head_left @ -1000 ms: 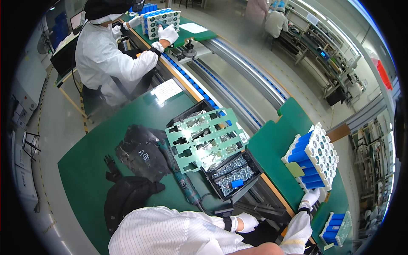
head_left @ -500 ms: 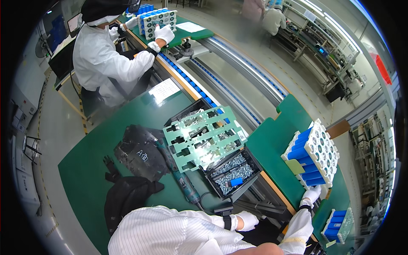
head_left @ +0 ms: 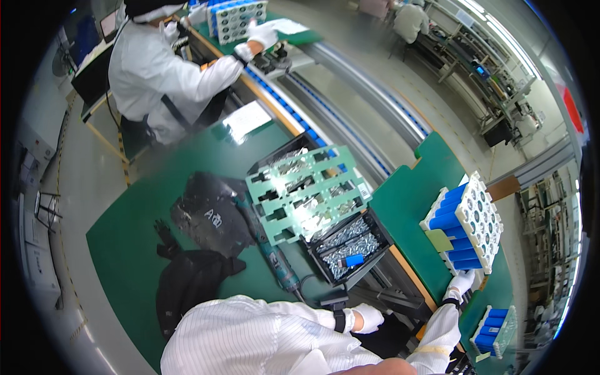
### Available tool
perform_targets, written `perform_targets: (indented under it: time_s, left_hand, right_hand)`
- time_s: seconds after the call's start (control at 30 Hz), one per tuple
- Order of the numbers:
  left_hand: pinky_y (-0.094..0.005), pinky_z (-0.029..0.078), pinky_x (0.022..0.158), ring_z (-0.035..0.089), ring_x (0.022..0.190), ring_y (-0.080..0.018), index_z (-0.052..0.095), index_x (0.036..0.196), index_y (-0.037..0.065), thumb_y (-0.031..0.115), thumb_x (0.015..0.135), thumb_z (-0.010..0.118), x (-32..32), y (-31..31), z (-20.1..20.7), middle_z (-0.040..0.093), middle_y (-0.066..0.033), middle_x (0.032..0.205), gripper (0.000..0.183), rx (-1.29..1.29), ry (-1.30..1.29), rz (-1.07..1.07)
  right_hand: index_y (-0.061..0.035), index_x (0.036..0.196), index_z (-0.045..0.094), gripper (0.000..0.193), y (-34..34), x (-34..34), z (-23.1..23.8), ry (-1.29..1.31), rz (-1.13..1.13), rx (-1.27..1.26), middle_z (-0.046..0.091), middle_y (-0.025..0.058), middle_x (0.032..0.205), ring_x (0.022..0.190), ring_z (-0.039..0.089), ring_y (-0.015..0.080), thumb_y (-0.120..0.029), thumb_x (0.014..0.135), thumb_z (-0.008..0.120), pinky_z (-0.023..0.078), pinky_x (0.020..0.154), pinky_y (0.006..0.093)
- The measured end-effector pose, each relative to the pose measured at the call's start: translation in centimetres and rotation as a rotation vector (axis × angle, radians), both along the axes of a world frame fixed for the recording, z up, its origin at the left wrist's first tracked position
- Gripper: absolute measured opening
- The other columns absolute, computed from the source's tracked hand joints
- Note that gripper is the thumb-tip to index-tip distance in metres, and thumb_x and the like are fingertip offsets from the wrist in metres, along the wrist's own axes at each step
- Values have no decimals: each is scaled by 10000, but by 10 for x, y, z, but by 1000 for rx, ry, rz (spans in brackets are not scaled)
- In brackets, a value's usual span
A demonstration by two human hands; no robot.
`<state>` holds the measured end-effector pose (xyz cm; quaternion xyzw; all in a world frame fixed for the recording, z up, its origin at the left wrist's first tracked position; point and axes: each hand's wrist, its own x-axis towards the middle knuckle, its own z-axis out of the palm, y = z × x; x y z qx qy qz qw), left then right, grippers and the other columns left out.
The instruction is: Assembling battery cell components into a casing and securing them with screws using a power tool.
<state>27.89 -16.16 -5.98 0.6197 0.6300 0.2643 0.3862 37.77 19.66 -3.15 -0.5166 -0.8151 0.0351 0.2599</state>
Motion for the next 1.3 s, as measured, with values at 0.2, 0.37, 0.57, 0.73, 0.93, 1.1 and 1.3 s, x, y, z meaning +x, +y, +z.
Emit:
perform_targets:
  time_s: [0.2,0.37,0.57,0.73,0.93,1.1,1.3]
  left_hand:
    - [-456,532,722,669,821,-362,697,911,65,267,804,657,6,13,-14,689,-156,854,232,13,-33,70]
    - [-440,553,719,697,871,-333,645,1131,7,270,773,667,15,15,-22,713,-155,928,445,-16,34,56]
    - [-380,544,749,683,886,-277,755,907,120,221,796,660,26,22,-37,722,-55,967,178,-2,158,24]
    - [-392,548,743,683,920,-291,742,974,109,218,817,639,36,30,-45,712,-79,1018,217,-35,119,25]
    - [-405,553,736,683,961,-308,726,1055,95,214,843,613,62,59,-71,701,-108,1080,268,-79,7,152]
    - [-421,538,685,688,809,-338,716,940,24,200,833,586,2,12,-20,702,-180,896,243,-77,17,-4]
    - [-452,545,687,683,800,-356,724,865,36,274,821,635,-1,7,-18,700,-164,838,258,8,47,-19]
  right_hand:
    - [17,1244,547,318,-39,-3,19,697,-169,121,590,177,1220,1096,580,281,-112,972,443,446,971,359]
    - [0,1223,546,278,-201,-84,96,803,283,164,587,154,1192,1068,577,251,-80,978,443,452,956,368]
    - [-21,1243,539,428,-307,-196,101,75,1005,-150,557,158,1255,1140,550,306,21,822,599,448,962,376]
    - [-44,1235,542,455,-321,-253,87,-67,1068,-4,549,167,1265,1150,527,357,-2,793,641,419,988,419]
    - [-48,1224,555,451,-297,-247,86,-78,974,3,556,172,1256,1153,531,357,-2,785,653,414,996,416]
    - [-38,1208,564,407,-269,-226,88,49,927,-77,571,171,1232,1147,546,346,-32,809,646,416,1001,398]
    - [-20,1259,543,389,-204,-165,136,283,603,-44,584,109,1221,1132,551,205,52,877,553,408,984,310]
